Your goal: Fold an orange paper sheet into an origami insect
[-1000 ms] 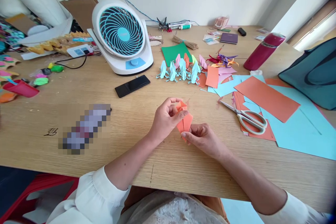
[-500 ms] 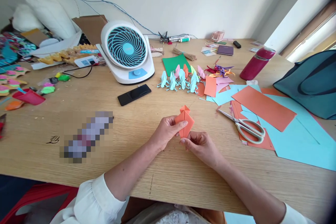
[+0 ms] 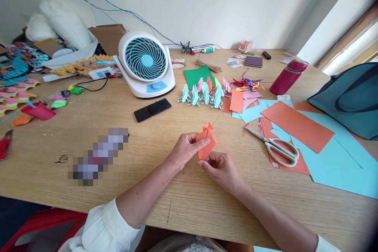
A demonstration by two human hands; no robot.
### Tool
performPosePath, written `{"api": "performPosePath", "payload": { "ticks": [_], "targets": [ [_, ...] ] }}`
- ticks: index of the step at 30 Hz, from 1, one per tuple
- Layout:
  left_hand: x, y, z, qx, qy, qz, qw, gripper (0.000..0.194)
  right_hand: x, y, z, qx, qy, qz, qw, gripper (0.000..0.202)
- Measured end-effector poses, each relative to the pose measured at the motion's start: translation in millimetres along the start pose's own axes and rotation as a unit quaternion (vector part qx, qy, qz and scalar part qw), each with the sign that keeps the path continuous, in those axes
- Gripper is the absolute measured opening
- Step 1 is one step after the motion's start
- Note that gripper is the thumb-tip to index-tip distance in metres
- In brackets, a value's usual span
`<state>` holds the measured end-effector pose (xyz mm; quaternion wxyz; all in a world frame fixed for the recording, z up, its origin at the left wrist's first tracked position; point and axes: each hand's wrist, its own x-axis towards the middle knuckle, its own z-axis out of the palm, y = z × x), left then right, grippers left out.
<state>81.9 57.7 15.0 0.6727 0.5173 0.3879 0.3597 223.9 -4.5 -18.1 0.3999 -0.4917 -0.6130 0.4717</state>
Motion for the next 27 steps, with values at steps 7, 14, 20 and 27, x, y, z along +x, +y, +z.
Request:
{"api": "performPosePath", "payload": {
  "ticks": [7,14,20,27],
  "targets": [
    [0.2,-2.4,0.4,0.037,-0.007,0.028,0.999,0.038,-0.9,-1.8,-1.4,-0.014,0.006,-0.021,1.0,0.036],
    [0.7,-1.9,-0.3,0.05,-0.003,0.03,0.998,0.038,-1.1,-6.5,-1.6,-0.006,0.001,-0.004,1.0,0.041],
    [-0.7,0.7,2.2,-0.042,-0.004,-0.02,0.999,0.041,-2.1,-0.9,-1.3,0.013,-0.008,0.015,1.0,0.036],
    [0.8,-3.6,3.6,-0.02,0.023,-0.003,1.0,0.042,-2.5,0.6,-3.1,0.022,-0.011,0.019,1.0,0.04]
  ]
}}
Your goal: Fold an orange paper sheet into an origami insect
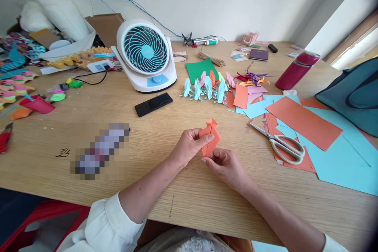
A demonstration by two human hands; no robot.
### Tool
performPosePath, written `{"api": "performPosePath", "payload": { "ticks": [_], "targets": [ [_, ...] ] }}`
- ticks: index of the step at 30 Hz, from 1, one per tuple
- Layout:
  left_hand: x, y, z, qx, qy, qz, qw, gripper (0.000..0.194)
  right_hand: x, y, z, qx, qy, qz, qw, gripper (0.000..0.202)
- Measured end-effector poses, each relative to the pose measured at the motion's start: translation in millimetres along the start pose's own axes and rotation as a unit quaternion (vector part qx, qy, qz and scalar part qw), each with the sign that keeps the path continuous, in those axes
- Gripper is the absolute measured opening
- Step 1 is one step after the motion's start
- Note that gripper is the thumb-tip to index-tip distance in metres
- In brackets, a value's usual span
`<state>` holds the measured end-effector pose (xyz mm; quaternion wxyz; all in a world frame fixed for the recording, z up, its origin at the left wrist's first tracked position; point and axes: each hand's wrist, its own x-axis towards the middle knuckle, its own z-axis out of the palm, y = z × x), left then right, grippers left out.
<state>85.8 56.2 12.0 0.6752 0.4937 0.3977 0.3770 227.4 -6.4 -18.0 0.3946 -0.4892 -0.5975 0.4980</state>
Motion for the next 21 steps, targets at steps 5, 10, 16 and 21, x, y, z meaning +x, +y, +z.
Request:
{"api": "performPosePath", "payload": {
  "ticks": [5,10,16,21],
  "targets": [
    [0,-3,-1.1,0.002,-0.006,0.011,1.0,0.04,1,-7,-5,0.031,-0.022,0.003,0.999,0.044],
    [0,-5,-1.0,0.055,-0.015,0.045,0.997,0.039,1,-7,-6,0.014,-0.035,0.026,0.999,0.046],
    [-1,-3,4.1,-0.032,-0.005,-0.026,0.999,0.042,-1,-7,-7,0.043,-0.05,0.028,0.997,0.045],
    [-4,-4,8.6,-0.06,0.026,-0.015,0.998,0.04,-1,-10,-9,0.03,-0.052,0.011,0.998,0.04]
  ]
}}
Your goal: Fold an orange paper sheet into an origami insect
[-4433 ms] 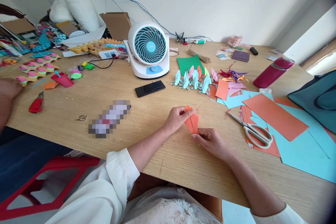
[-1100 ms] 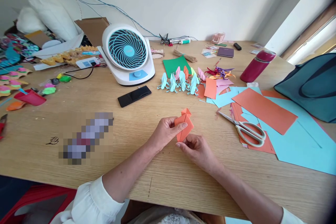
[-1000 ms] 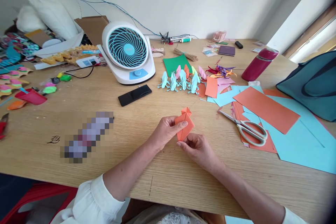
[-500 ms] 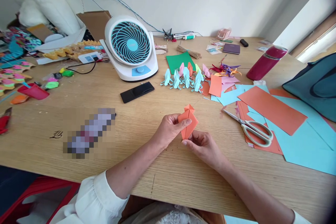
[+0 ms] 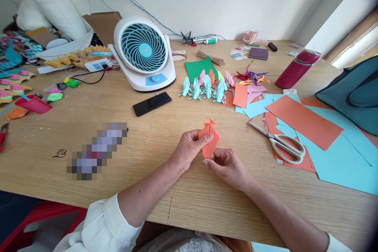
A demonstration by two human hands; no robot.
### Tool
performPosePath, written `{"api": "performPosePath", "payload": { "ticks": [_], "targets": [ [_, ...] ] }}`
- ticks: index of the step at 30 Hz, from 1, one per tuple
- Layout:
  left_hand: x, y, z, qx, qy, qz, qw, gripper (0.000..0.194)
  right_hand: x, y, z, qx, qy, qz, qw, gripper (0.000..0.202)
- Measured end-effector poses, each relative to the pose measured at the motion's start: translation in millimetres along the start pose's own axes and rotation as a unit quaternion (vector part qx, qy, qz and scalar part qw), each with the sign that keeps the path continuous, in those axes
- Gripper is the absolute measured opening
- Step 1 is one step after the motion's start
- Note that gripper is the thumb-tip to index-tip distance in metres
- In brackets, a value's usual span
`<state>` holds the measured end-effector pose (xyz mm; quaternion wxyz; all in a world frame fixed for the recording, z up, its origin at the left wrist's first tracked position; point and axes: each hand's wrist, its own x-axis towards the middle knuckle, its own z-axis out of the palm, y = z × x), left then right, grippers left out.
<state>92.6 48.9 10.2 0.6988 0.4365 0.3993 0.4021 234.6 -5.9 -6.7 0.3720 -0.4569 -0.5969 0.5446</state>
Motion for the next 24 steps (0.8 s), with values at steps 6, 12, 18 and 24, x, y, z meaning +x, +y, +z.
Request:
{"api": "performPosePath", "payload": {
  "ticks": [6,12,18,24],
  "targets": [
    [-2,-5,-0.5,0.042,0.008,0.026,0.999,0.038,-1,1,0,-0.027,0.01,-0.004,1.0,0.041],
    [-2,-4,-4.7,0.192,0.054,0.132,0.971,0.042,-4,1,-4,-0.015,-0.012,0.003,1.0,0.044],
    [5,0,-6.8,0.025,0.051,0.022,0.998,0.041,-4,-1,-14,0.009,0.027,-0.012,1.0,0.047],
    [0,-1,-6.0,0.2,-0.052,0.073,0.976,0.04,2,-2,-24,0.09,0.142,-0.002,0.986,0.039]
  ]
}}
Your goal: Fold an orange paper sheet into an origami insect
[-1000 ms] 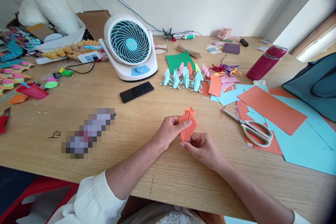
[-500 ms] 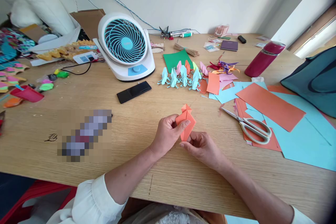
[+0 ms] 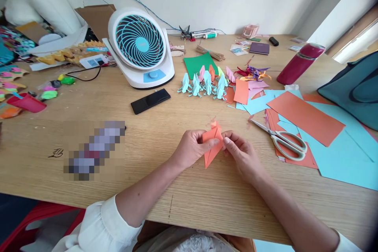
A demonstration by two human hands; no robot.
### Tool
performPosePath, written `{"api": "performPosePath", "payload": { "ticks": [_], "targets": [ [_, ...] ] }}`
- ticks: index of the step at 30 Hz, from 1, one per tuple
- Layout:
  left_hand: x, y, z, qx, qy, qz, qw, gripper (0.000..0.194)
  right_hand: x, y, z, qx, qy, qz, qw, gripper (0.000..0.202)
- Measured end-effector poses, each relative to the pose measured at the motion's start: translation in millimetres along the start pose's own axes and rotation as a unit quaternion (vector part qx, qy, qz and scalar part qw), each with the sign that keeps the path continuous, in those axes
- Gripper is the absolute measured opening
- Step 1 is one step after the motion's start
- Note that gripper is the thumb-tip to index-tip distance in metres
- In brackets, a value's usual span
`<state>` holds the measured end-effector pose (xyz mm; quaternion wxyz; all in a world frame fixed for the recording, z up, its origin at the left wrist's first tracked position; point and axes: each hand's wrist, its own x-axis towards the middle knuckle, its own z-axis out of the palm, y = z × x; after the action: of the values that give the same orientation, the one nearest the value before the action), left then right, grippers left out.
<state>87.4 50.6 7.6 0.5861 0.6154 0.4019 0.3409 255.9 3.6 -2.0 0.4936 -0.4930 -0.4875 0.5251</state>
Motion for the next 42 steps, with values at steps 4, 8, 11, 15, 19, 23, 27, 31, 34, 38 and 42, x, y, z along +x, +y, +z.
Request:
{"api": "performPosePath", "payload": {
  "ticks": [4,8,11,15,19,23,27,31,34,38,42],
  "targets": [
    [-2,-3,1.1,0.067,-0.033,0.003,0.997,0.044,1,5,1,0.017,0.0,0.0,1.0,0.041],
    [-2,-7,1.6,0.056,-0.053,-0.01,0.997,0.043,1,10,0,0.047,0.048,-0.008,0.998,0.038],
    [-4,-8,2.9,0.083,-0.046,0.006,0.996,0.045,1,8,-1,0.07,0.05,0.01,0.996,0.033],
    [-6,-4,6.1,0.144,-0.033,0.045,0.988,0.045,1,6,1,0.104,0.021,0.038,0.994,0.03],
    [-7,-3,7.7,0.179,-0.025,0.091,0.979,0.045,2,7,1,0.164,0.087,0.058,0.981,0.028],
    [-4,-4,6.1,0.164,-0.036,0.083,0.982,0.039,3,6,0,0.202,0.148,0.062,0.966,0.03],
    [-2,-3,2.7,0.143,-0.036,0.066,0.987,0.032,3,2,1,0.231,0.167,0.056,0.957,0.029],
    [-1,-1,-0.5,0.118,-0.058,0.047,0.99,0.028,2,1,2,0.254,0.162,0.041,0.953,0.027],
    [-1,-1,-2.1,0.148,-0.054,0.058,0.986,0.028,1,2,1,0.239,0.163,0.059,0.955,0.03],
    [-2,-2,-1.7,0.192,-0.038,0.105,0.975,0.029,1,5,0,0.217,0.144,0.082,0.962,0.032],
    [-3,-4,1.7,0.183,-0.058,0.117,0.974,0.026,2,4,0,0.221,0.169,0.08,0.957,0.031]
  ]
}}
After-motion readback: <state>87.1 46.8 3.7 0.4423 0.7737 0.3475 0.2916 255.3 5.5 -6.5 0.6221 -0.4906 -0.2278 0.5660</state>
